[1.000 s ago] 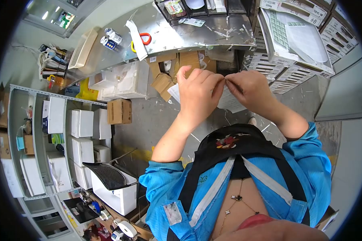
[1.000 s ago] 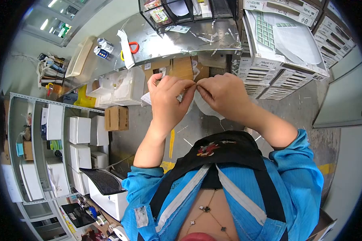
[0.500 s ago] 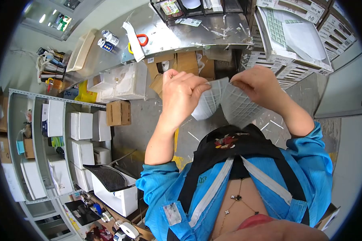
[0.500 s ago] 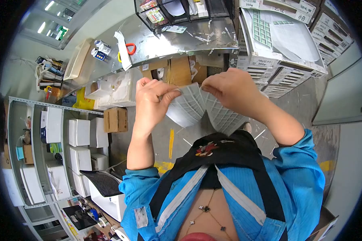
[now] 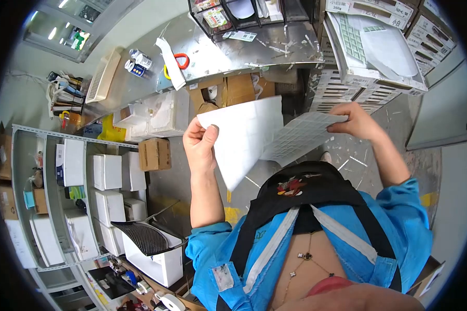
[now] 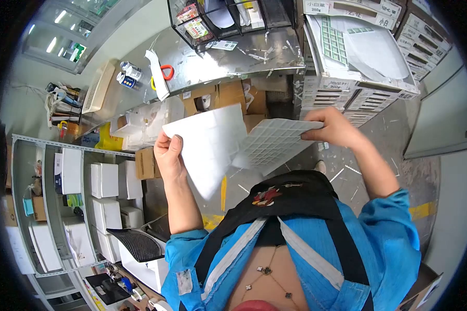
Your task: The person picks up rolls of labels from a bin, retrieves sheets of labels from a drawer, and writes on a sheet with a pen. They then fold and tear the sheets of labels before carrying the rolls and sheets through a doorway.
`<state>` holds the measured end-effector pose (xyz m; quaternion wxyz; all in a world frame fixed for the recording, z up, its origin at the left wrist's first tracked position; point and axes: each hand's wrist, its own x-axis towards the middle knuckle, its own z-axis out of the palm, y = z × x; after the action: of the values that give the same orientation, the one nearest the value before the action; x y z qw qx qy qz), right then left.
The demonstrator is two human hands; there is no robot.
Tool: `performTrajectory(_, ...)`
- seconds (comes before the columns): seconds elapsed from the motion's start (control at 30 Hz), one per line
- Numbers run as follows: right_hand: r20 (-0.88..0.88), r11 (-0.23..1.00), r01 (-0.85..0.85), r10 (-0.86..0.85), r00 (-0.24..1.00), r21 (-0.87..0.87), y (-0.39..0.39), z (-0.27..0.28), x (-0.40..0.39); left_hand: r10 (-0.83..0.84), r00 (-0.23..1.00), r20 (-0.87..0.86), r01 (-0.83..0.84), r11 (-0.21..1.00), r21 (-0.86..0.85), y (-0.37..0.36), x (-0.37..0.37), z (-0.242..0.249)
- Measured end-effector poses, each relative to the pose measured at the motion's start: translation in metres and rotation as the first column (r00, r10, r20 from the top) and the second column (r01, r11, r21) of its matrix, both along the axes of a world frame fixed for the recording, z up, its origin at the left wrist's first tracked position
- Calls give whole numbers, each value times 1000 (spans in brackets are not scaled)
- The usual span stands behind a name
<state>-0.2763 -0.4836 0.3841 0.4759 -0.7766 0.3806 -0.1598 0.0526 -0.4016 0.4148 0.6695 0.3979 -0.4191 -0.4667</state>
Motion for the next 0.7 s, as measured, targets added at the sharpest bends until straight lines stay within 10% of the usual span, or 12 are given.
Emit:
performTrajectory(0.03, -8, 1000, -6, 6, 1000, -9, -1, -21, 0, 98, 995, 17, -97, 994, -55, -2, -1, -1)
performTrajectory(0.07, 443, 953, 193, -281, 852, 233, 3, -41, 0, 199, 980, 28, -195, 975, -107, -3, -2, -3)
performTrajectory(0.1, 691, 818, 233, -571, 444, 526, 7, -51, -1, 238, 962, 135, -213, 960, -180, -4, -3, -4)
performTrajectory(0.23, 846, 681, 714, -468, 255, 162, 19, -26, 29, 478, 830, 287, -368, 856, -364, -15, -17, -11)
performTrajectory(0.37, 841, 440, 893, -443, 310, -97, 16, -7, 5, 620, 741, 257, -531, 776, -341, -28, -28, 5)
performTrajectory(0.53, 791, 209, 978, -602, 113, 19, 5, 6, -56, 696, 668, 263, -644, 718, -264, -37, 22, 1)
performTrajectory(0.63, 821, 240, 952, -570, -21, 192, -4, 28, -125, 782, 526, 334, -805, 584, -99, -31, 79, -2)
performTrajectory(0.7, 728, 353, 889, -685, 33, 291, -16, 60, -171, 740, 666, 92, -724, 671, -161, -20, 100, 0)
